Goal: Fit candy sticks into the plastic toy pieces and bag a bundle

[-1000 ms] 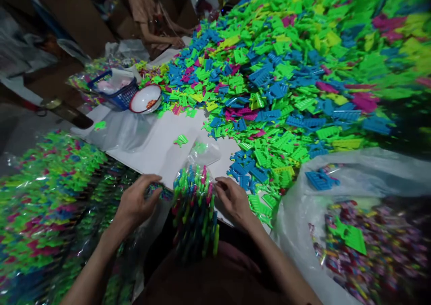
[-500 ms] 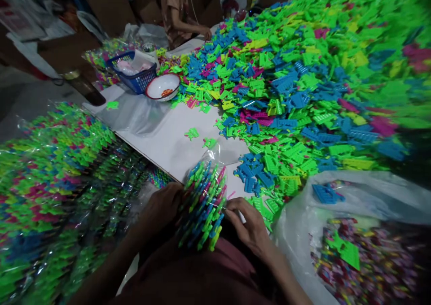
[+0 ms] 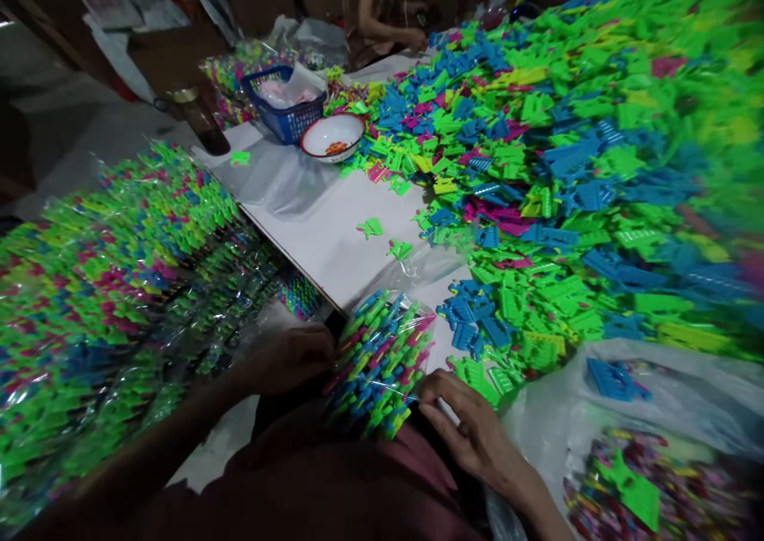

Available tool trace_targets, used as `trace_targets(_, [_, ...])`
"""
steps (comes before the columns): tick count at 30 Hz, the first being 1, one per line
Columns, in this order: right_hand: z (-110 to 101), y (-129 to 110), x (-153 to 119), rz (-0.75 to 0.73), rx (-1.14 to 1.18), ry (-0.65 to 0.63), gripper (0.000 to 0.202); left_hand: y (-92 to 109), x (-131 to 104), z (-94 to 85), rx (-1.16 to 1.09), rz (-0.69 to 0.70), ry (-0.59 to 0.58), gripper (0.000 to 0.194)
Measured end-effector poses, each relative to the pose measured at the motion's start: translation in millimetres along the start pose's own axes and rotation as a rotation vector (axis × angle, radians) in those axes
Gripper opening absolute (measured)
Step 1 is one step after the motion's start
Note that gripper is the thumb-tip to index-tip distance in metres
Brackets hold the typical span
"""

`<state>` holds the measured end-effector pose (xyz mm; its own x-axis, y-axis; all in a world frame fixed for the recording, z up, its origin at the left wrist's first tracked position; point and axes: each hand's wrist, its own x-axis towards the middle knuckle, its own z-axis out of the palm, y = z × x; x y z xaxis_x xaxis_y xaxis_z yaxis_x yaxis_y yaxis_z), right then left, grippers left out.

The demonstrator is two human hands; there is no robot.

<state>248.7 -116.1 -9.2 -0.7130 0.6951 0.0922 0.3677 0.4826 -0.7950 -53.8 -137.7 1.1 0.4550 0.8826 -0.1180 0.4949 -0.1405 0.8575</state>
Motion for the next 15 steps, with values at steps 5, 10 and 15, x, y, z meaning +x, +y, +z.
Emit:
trace_targets(5, [7.9,-11.1,-5.2,-0.102,-0.138,-0.009,0.013,-2.8,-7.3,-2.8,-0.028,-0.071,-0.13,0.016])
trace_targets(10, [24.7,-5.2,-6.9,-0.003,-0.099,0.0,0.017,-12.6,-14.1,4.7,-0.118,-0.112,-0.106,0.02])
trace_targets(15, [31.7,-3.3,-7.5,0.005,0.011,0.021,0.023,-12.3,-17.1,-2.0,-0.083,-0.22,-0.129,0.026])
